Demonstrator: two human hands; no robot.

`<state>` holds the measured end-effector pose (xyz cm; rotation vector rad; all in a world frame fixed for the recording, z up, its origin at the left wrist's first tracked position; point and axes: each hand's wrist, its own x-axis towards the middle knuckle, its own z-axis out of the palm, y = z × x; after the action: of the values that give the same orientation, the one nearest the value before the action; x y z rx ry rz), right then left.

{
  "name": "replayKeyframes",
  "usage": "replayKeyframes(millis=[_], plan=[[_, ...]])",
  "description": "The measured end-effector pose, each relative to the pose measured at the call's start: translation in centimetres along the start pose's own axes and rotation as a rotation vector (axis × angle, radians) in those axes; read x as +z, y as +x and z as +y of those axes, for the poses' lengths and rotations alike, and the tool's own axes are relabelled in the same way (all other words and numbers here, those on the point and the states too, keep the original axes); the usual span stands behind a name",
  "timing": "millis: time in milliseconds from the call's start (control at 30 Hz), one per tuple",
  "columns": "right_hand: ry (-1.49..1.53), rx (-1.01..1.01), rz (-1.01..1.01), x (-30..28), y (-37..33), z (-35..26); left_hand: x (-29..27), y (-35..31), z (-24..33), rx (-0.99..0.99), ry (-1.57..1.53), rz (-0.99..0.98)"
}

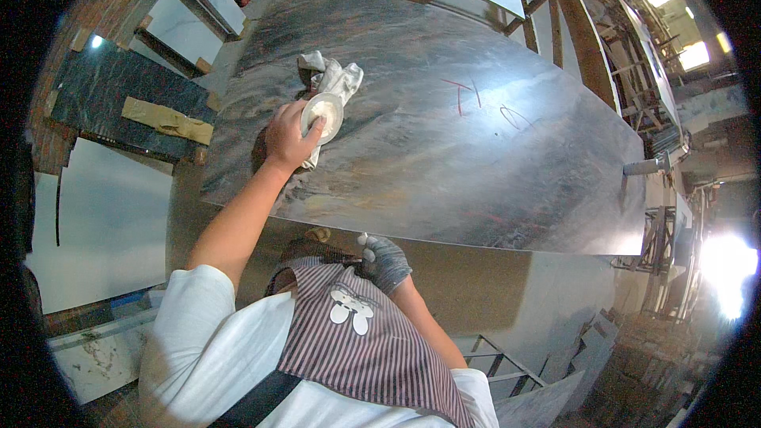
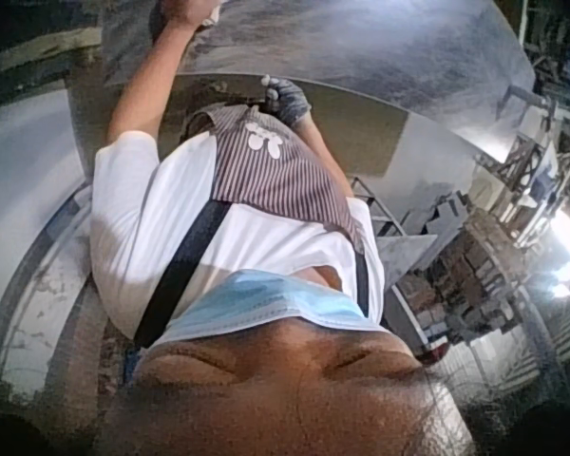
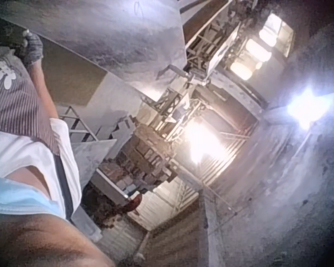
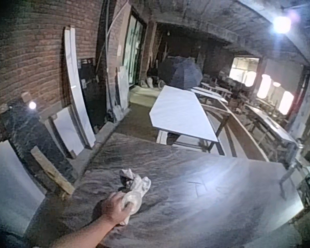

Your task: The person wipes a large stone slab with a cloth, sprays a cleaning solution, and continues wiping the surface. They handle a suction cup lifter and a spray bottle while cleaning the slab in a workshop.

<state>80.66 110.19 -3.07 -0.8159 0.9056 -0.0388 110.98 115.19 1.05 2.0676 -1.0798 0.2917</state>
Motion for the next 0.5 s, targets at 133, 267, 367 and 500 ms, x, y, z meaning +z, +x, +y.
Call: replayKeyframes(millis=[133, 267, 367, 500], plan=[[-0.690, -0.830, 0.018, -3.6, 2.1, 3.2, 0.2, -0.1, 1.6, -0.086, 0.017, 0.039], [0.254, 0.175, -0.035, -2.4, -0.6, -1.2, 0.3, -0.6, 1.5, -0.078, 0.041, 0.037], [0.279, 0.214, -0.022, -1.7, -1.1, -2.4, 0.5, -0.9, 1.8, -0.058, 0.007, 0.033], [-0.008, -0.035, -0.023, -3.3, 0.7, -0.1, 1.2, -1.8, 3.5, -0.099, -0.093, 0.039]])
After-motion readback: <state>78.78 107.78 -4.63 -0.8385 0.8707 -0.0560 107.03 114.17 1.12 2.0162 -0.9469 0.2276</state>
